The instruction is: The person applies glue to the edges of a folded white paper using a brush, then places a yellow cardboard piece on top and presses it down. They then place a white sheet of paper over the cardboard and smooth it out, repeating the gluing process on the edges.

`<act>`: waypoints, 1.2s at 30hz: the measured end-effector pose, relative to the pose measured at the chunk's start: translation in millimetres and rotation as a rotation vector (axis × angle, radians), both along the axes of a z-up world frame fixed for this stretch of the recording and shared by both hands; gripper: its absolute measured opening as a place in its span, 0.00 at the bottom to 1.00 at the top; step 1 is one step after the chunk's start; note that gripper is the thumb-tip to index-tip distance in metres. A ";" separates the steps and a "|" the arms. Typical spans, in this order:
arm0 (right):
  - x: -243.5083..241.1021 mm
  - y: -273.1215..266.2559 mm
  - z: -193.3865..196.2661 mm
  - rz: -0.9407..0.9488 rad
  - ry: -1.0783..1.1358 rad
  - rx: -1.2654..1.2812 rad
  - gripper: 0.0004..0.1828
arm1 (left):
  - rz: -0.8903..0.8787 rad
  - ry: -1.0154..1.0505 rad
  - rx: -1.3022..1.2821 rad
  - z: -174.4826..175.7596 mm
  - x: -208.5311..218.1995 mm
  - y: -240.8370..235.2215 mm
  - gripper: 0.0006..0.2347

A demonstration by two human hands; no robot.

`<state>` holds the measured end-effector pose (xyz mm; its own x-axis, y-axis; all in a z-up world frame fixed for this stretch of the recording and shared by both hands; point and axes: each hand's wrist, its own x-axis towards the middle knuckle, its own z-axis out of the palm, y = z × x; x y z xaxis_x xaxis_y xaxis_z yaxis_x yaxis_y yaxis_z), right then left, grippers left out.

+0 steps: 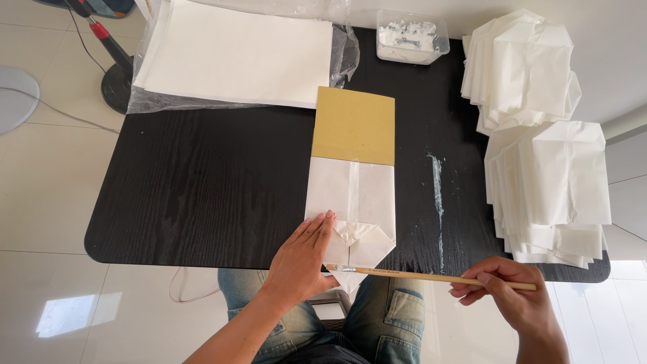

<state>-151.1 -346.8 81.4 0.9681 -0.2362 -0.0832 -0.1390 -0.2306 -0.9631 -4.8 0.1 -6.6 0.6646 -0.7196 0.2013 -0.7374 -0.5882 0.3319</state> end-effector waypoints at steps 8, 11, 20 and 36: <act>-14.5 -14.0 -1.4 -0.059 0.051 -0.028 0.15 | 0.005 -0.005 0.010 1.0 0.1 0.3 0.53; -23.7 -15.7 10.5 -0.130 0.094 -0.055 0.15 | 0.007 -0.016 0.003 1.0 0.0 -0.4 0.52; -42.7 -18.4 42.2 -0.352 0.224 -0.111 0.16 | 0.008 -0.040 -0.008 -1.9 -0.5 -0.7 0.51; -22.8 -5.5 0.7 -0.159 0.141 -0.039 0.16 | 0.001 -0.044 0.055 -8.6 -1.2 -1.3 0.57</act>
